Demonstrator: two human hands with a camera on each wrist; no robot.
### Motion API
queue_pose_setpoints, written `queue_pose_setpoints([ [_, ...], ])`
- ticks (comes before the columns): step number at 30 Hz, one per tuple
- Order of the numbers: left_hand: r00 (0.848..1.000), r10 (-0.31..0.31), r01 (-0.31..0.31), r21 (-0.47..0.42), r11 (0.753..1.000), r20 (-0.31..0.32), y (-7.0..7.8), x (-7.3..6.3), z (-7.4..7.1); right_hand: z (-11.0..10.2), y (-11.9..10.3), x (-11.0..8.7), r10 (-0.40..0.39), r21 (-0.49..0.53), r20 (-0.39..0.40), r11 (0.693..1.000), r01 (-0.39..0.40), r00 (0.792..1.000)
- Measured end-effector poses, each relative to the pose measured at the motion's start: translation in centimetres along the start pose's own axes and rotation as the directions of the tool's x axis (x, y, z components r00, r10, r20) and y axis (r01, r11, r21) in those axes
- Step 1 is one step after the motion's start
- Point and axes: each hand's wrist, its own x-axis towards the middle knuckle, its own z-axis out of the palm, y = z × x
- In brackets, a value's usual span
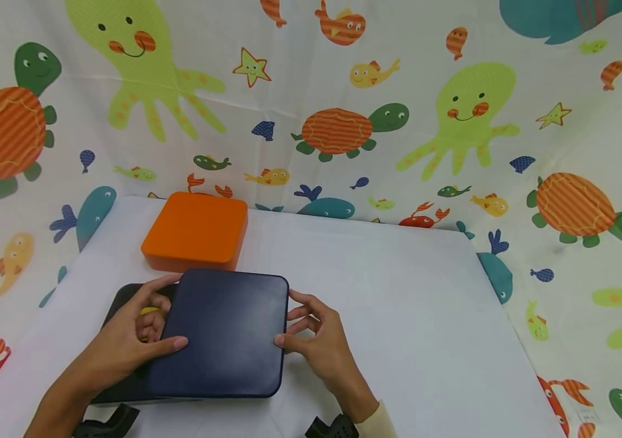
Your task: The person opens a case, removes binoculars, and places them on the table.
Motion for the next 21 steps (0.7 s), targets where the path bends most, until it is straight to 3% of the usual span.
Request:
queue_pose_setpoints([
  [5, 0.999, 0.041, -0.041, -0.001, 0.999, 0.010, 0.5, 0.5, 1.3, -1.3, -0.1, -0.5, -0.007, -0.030, -0.027, 1.000, 0.006, 1.000],
  [13, 1.000, 0.012, -0.012, 0.001, 1.000, -0.002, 1.9, 1.1, 3.7, -3.7, -0.3, -1.6, 0.002, -0.084, -0.070, 0.996, -0.008, 0.998],
  [21, 0.999, 0.050, -0.050, -0.018, 0.999, -0.001, 2.7, 1.7, 6.3, -5.9, 0.0, -2.8, 0.038, -0.127, -0.132, 0.990, -0.055, 0.991],
])
